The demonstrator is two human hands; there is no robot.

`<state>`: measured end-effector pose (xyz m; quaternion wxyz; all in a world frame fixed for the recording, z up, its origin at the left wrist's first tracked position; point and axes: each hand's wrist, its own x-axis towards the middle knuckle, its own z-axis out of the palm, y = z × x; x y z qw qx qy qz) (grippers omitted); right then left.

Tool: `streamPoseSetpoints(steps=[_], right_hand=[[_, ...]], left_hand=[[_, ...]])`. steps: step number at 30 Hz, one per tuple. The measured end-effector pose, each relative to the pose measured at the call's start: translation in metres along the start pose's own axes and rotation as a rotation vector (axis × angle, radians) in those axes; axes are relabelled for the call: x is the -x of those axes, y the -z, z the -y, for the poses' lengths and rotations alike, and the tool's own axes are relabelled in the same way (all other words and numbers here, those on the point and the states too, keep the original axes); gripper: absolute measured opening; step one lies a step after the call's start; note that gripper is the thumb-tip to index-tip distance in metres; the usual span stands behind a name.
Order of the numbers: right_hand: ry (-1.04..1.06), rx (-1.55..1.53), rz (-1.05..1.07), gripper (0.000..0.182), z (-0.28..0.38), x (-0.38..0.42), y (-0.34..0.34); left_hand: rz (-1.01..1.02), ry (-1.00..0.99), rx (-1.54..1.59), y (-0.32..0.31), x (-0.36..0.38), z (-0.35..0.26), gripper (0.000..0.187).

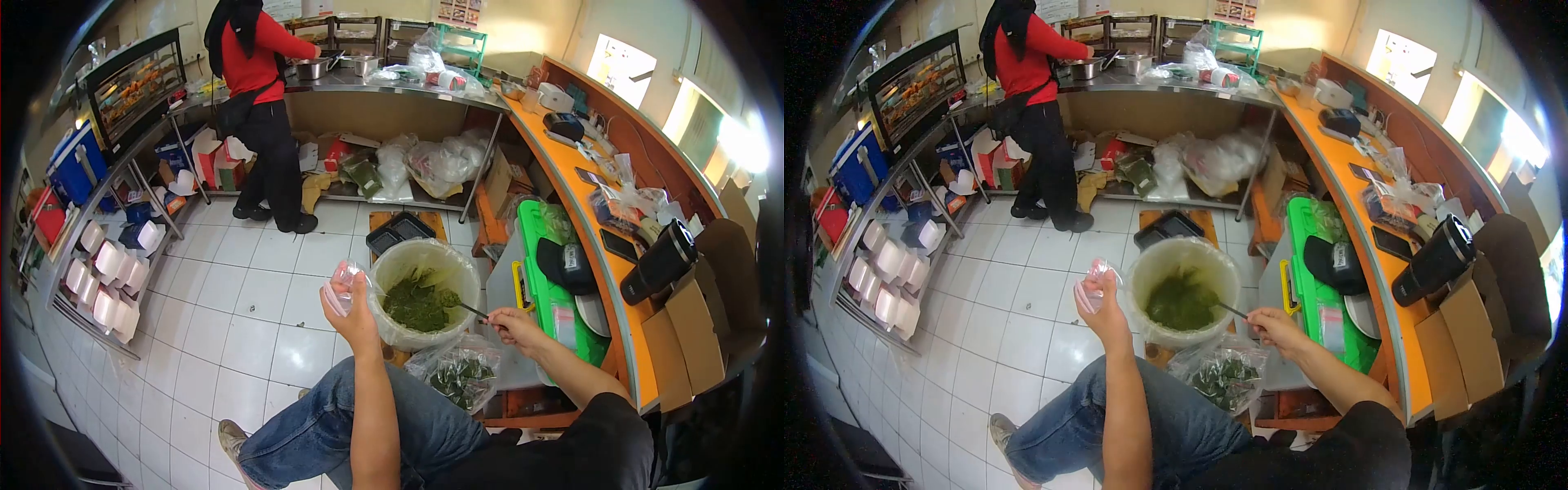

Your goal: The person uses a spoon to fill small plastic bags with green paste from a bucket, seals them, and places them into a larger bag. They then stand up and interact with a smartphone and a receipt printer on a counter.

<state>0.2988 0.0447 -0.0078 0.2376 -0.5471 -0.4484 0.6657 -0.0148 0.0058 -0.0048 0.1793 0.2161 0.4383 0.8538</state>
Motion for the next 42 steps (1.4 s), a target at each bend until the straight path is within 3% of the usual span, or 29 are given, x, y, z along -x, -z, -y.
streamPoseSetpoints(steps=[42], right_hand=[[-0.035,-0.175,0.027,0.008,-0.014,-0.009,-0.006]], left_hand=[[0.078,0.046,0.012,-0.004,0.001,-0.006,0.029]])
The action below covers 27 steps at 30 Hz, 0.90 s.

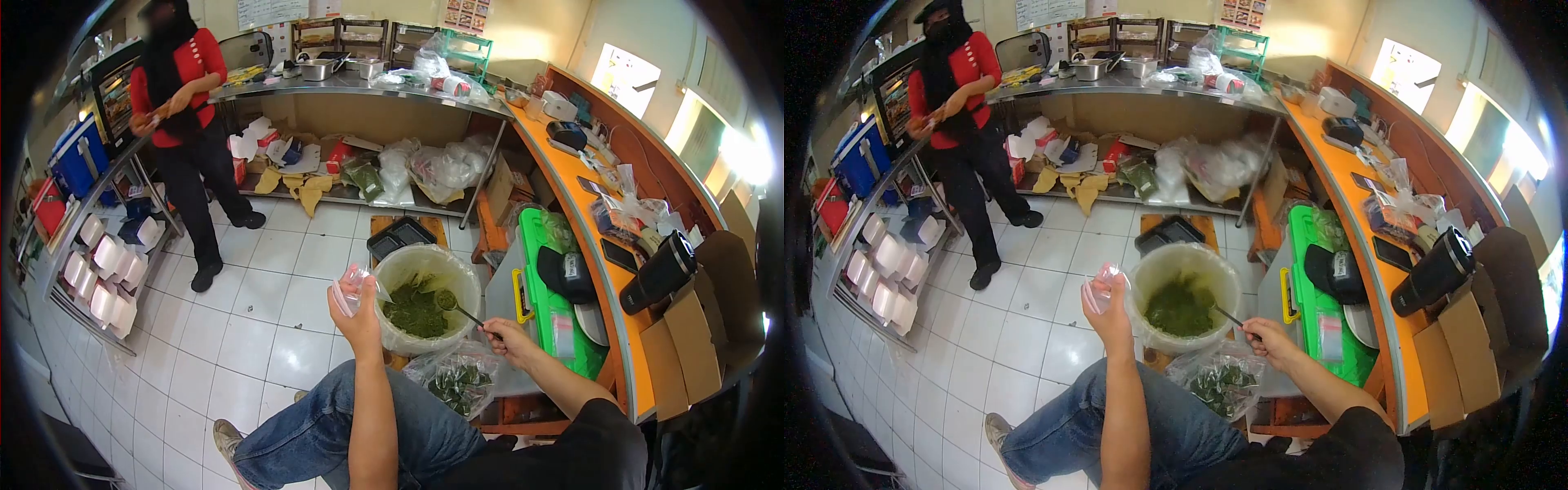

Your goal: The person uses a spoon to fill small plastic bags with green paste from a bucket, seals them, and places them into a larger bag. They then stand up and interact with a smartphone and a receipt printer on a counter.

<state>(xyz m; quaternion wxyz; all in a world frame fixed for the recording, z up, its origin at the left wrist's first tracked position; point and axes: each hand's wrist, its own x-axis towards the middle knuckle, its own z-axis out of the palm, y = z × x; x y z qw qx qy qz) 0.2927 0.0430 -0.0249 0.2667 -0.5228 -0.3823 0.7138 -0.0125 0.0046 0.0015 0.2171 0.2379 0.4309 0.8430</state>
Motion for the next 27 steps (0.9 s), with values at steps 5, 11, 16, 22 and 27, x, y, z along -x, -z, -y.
streamPoseSetpoints(steps=[5,11,16,22,27], right_hand=[[0.074,-0.045,-0.006,0.011,-0.007,-0.003,-0.003],[0.145,-0.054,-0.011,0.012,-0.021,-0.011,-0.002],[0.146,-0.052,-0.031,0.011,-0.022,-0.012,-0.002],[0.145,-0.057,-0.033,0.012,-0.019,-0.01,-0.006],[0.126,-0.045,-0.007,0.012,-0.017,-0.012,-0.002]], left_hand=[[-0.002,0.017,0.016,0.0,0.001,-0.002,0.029],[-0.007,0.005,0.007,-0.001,0.001,0.0,0.029],[-0.004,0.013,-0.003,-0.001,0.002,-0.001,0.029],[-0.015,0.019,-0.039,0.001,0.002,0.002,0.031],[0.012,0.024,-0.033,0.0,0.002,-0.001,0.032]])
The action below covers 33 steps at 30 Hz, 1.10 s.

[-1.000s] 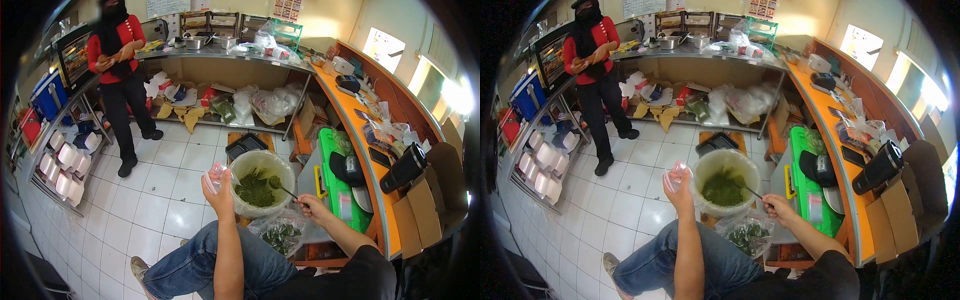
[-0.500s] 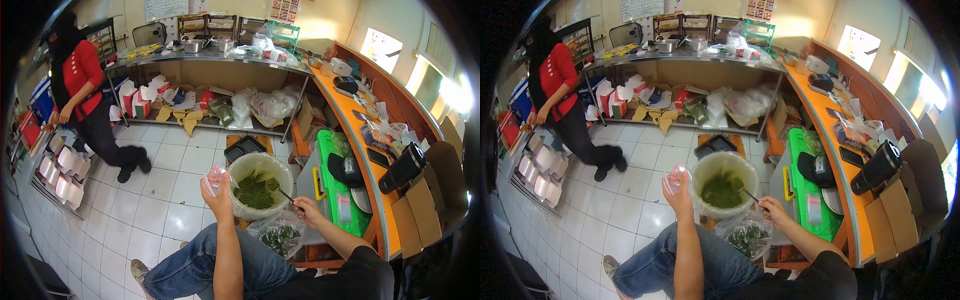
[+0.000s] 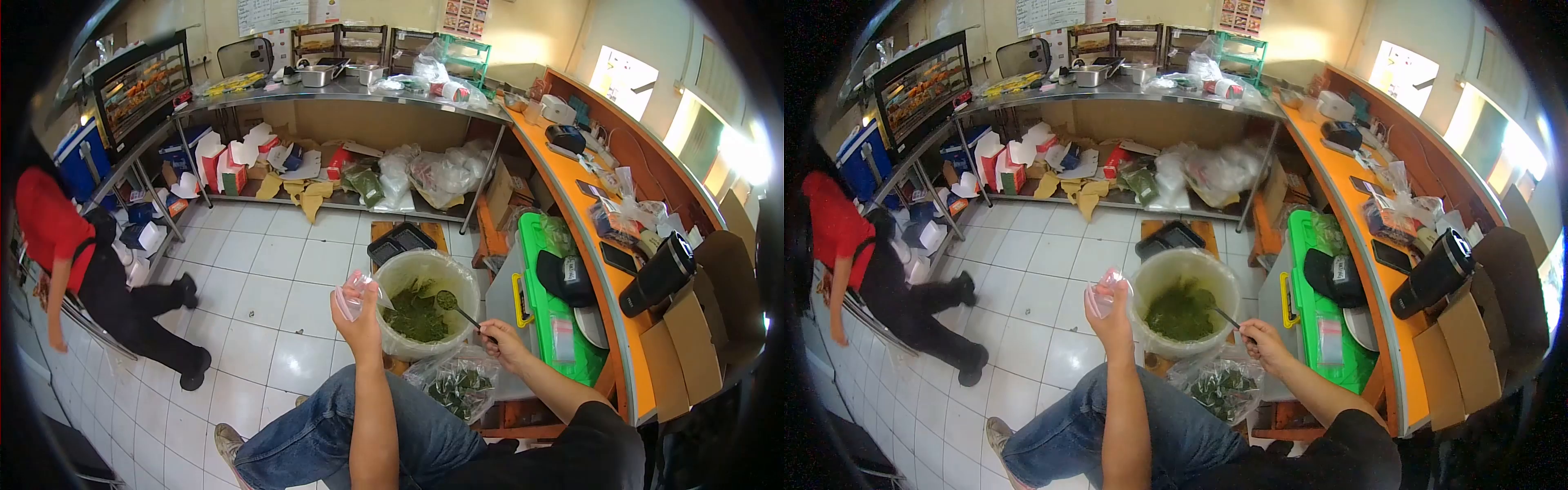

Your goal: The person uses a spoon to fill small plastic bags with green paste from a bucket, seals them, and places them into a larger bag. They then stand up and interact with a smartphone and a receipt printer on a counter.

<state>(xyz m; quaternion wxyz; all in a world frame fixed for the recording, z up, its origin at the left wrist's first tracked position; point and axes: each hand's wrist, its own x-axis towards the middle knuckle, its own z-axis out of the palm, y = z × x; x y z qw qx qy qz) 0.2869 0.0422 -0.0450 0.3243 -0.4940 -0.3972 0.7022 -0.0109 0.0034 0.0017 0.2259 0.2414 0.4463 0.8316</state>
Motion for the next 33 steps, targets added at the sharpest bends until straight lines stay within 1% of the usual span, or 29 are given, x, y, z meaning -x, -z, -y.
streamPoseSetpoints(steps=[1,6,8,10,12,13,14,15,16,17,18,21,25,27,28,30,33], right_hand=[[-0.006,-0.003,0.01,0.012,0.0,0.001,0.0],[-0.021,-0.007,0.014,0.015,0.002,0.002,0.002],[0.045,-0.031,0.0,0.018,0.0,0.0,0.005],[0.074,-0.056,-0.013,0.016,0.004,0.001,0.004],[0.1,-0.085,-0.029,0.014,0.009,0.005,0.001],[0.178,-0.054,-0.044,0.015,0.012,0.006,0.0],[0.256,-0.021,-0.059,0.016,0.014,0.006,0.001],[0.249,-0.02,-0.057,0.016,0.016,0.005,0.002],[0.296,-0.06,-0.059,0.017,0.017,0.004,0.004],[0.343,-0.1,-0.06,0.018,0.018,0.003,0.006],[0.338,-0.102,-0.059,0.018,0.02,0.003,0.007],[0.421,-0.153,-0.026,0.019,0.031,0.008,0.01],[0.49,-0.162,0.028,0.021,0.043,0.012,0.01],[0.591,-0.163,0.078,0.021,0.049,0.012,0.008],[0.592,-0.158,0.08,0.021,0.051,0.011,0.006],[0.703,-0.223,0.123,0.019,0.054,0.008,0.002],[0.751,-0.259,0.096,0.016,0.059,0.002,-0.006]], left_hand=[[-0.001,0.0,0.001,0.0,0.0,0.002,0.032],[0.128,-0.017,-0.041,0.002,-0.001,0.011,0.035],[0.135,-0.012,-0.039,0.001,0.0,0.008,0.036],[0.138,-0.008,-0.039,0.0,0.0,0.007,0.036],[0.157,-0.075,-0.07,-0.001,0.001,0.008,0.031],[0.155,-0.073,-0.073,-0.001,0.002,0.007,0.031],[0.213,-0.08,-0.119,-0.003,0.003,0.005,0.032],[0.269,-0.086,-0.168,-0.004,0.004,0.003,0.036],[0.266,-0.082,-0.173,-0.004,0.006,0.002,0.036],[0.323,-0.073,-0.219,-0.006,0.007,0.001,0.041],[0.381,-0.064,-0.264,-0.006,0.008,-0.001,0.047],[0.437,-0.033,-0.288,-0.01,0.01,-0.009,0.047],[0.453,-0.001,-0.315,-0.01,0.009,-0.007,0.046],[0.483,-0.012,-0.331,-0.01,0.009,-0.006,0.046],[0.48,-0.014,-0.327,-0.011,0.009,-0.007,0.046],[0.503,-0.02,-0.392,-0.012,0.009,-0.01,0.046],[0.53,-0.028,-0.412,-0.013,0.01,-0.012,0.045]])
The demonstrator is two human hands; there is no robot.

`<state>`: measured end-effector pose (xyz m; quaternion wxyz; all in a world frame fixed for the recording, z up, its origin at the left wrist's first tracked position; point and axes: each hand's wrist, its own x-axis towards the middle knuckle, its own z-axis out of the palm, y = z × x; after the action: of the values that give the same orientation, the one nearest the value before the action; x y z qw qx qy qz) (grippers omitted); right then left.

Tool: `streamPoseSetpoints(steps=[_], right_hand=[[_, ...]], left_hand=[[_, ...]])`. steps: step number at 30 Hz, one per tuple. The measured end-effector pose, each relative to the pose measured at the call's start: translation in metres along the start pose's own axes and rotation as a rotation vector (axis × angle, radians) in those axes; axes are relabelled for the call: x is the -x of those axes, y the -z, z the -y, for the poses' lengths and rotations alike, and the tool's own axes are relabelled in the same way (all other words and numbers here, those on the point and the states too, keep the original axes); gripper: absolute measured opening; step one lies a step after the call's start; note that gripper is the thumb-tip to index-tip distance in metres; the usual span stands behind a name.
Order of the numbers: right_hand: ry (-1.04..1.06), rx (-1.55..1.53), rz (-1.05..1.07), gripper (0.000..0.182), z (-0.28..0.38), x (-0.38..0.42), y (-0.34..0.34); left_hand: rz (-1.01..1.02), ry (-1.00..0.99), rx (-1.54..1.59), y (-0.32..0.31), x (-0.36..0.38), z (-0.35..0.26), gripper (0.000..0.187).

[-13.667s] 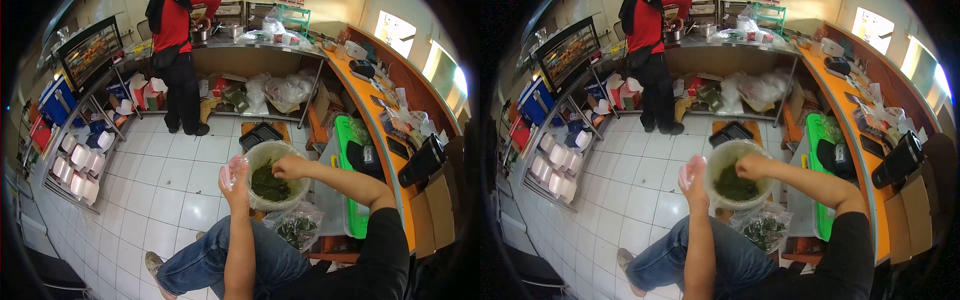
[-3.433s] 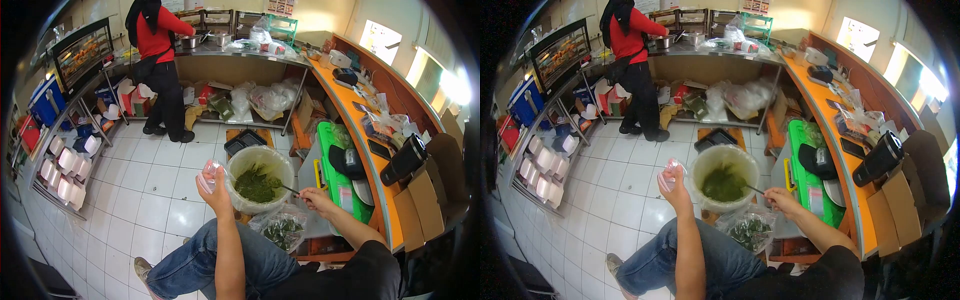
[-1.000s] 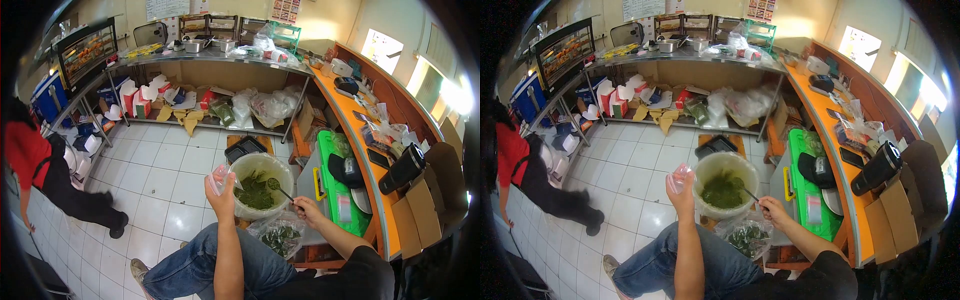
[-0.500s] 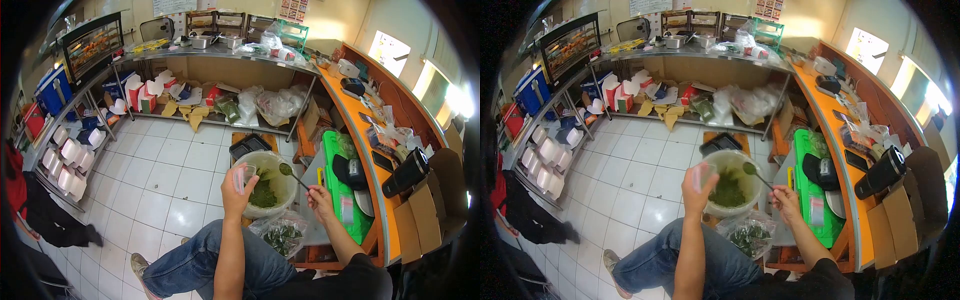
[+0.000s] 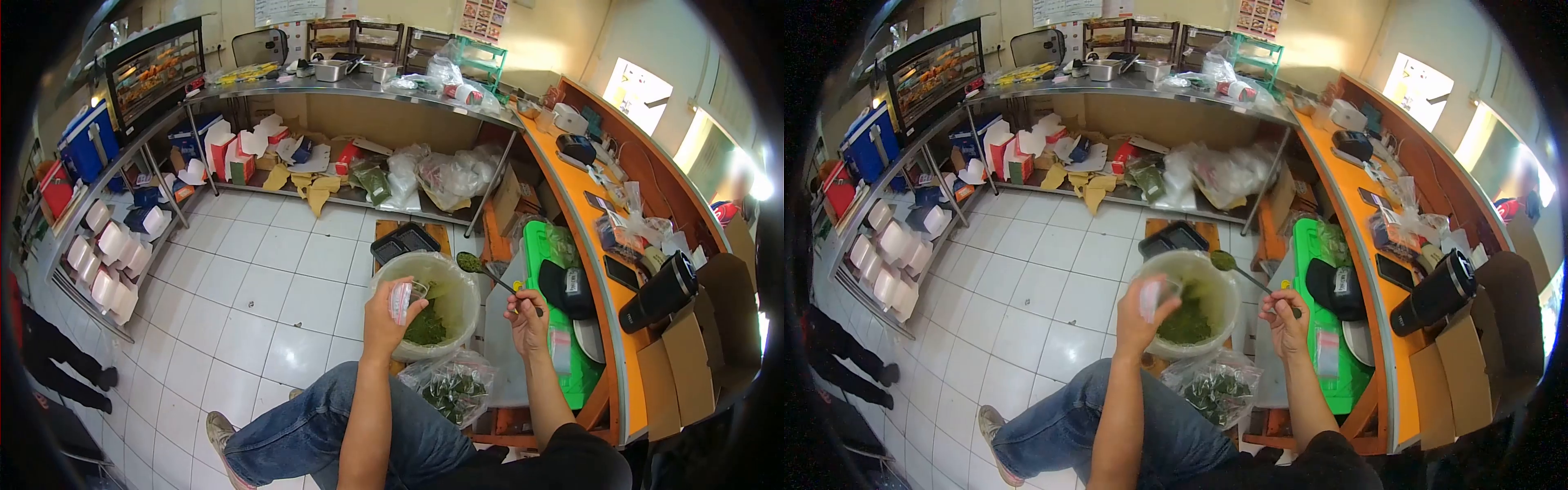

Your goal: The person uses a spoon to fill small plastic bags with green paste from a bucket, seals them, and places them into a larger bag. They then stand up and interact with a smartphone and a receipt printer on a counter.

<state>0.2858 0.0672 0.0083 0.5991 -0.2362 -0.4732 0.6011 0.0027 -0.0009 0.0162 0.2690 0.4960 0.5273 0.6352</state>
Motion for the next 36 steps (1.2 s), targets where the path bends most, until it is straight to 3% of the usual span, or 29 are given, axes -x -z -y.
streamPoseSetpoints(steps=[6,13,36], right_hand=[[-0.022,0.005,-0.158,0.021,-0.009,-0.012,-0.009],[-0.031,-0.019,-0.184,0.023,-0.012,-0.02,-0.015],[-0.31,0.355,0.224,0.025,0.016,-0.053,-0.05]], left_hand=[[0.005,-0.035,-0.057,-0.003,-0.001,0.007,0.045],[0.057,-0.079,-0.093,-0.005,-0.001,0.013,0.046],[0.21,-0.098,0.014,-0.007,0.001,0.019,0.051]])
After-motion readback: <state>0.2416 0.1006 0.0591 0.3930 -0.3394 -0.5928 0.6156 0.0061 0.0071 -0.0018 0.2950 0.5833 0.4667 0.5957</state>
